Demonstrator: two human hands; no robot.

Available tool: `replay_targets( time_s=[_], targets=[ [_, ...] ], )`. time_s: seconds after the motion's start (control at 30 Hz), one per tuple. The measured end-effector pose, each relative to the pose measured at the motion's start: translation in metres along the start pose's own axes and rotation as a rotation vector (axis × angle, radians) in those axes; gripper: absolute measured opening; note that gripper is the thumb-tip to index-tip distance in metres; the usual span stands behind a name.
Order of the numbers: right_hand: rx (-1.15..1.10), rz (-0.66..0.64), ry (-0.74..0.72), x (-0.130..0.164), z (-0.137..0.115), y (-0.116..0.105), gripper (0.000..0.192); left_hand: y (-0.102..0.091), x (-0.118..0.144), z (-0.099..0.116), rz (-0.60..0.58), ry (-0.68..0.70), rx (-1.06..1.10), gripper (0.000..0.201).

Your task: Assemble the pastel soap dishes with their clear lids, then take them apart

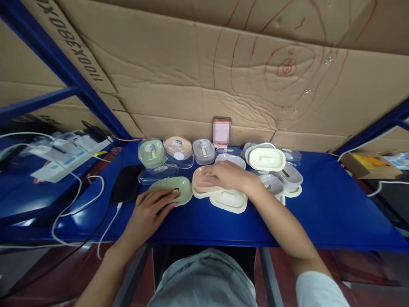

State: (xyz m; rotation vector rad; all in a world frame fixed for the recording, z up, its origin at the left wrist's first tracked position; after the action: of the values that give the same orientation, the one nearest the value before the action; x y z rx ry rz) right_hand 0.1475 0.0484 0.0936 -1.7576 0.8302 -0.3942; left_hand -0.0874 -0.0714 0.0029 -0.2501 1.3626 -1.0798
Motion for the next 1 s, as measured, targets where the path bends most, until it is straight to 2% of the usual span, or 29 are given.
replay_targets(
  time_s=[0.17,0.3,0.43,0.53,0.6,0.67,0.73,0.8,0.9,1.0],
  targets=[
    [0.316,0.132,0.207,-0.049,0.013,0.007,0.038,-0.001,-0.001,-0.002,-0.003,-0.018,0.042,0.029],
    [0.363,0.187,0.281,-0.077,0.016,0.029,0.057,-0.002,-0.003,-0.002,0.007,-0.010,0.074,0.026],
    [0.359,0.226,0.307,-0.082,0.023,0.042,0.057,-0.003,0.001,0.003,0.058,0.041,0.106,0.028],
    [0.316,0.252,0.303,-0.081,0.032,0.037,0.053,-0.013,-0.003,-0.002,0.170,0.032,0.118,0.029],
    [0.276,0.274,0.302,-0.080,0.037,0.028,0.053,-0.021,-0.017,-0.015,0.273,-0.035,0.081,0.027],
    [0.242,0.298,0.302,-0.078,0.039,0.017,0.053,-0.024,-0.040,-0.038,0.325,-0.161,0.005,0.026],
    [0.225,0.326,0.304,-0.074,0.038,0.003,0.051,-0.016,-0.068,-0.067,0.231,-0.323,-0.130,0.034],
    [0.225,0.373,0.310,-0.067,0.033,-0.012,0.046,-0.001,-0.093,-0.098,-0.007,-0.492,-0.298,0.052],
    [0.278,0.451,0.339,-0.053,0.027,-0.036,0.040,0.016,-0.121,-0.128,-0.123,-0.584,-0.324,0.068],
    [0.376,0.434,0.409,-0.042,0.034,-0.053,0.041,0.027,-0.129,-0.141,-0.161,-0.621,-0.305,0.080]
  ],
)
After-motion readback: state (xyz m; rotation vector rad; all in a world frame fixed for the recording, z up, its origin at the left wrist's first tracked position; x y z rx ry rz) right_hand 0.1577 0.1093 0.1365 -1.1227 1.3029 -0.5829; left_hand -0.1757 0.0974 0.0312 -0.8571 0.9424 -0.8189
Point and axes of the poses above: each hand's wrist, its own x-axis away from the middle knuckle, its own y-axis out of the palm, z = x × y, the point moved 5 cm from there along -x, towards the middle knuckle, and after that the axes turned 14 degrees about z, right-handed, at the moved point
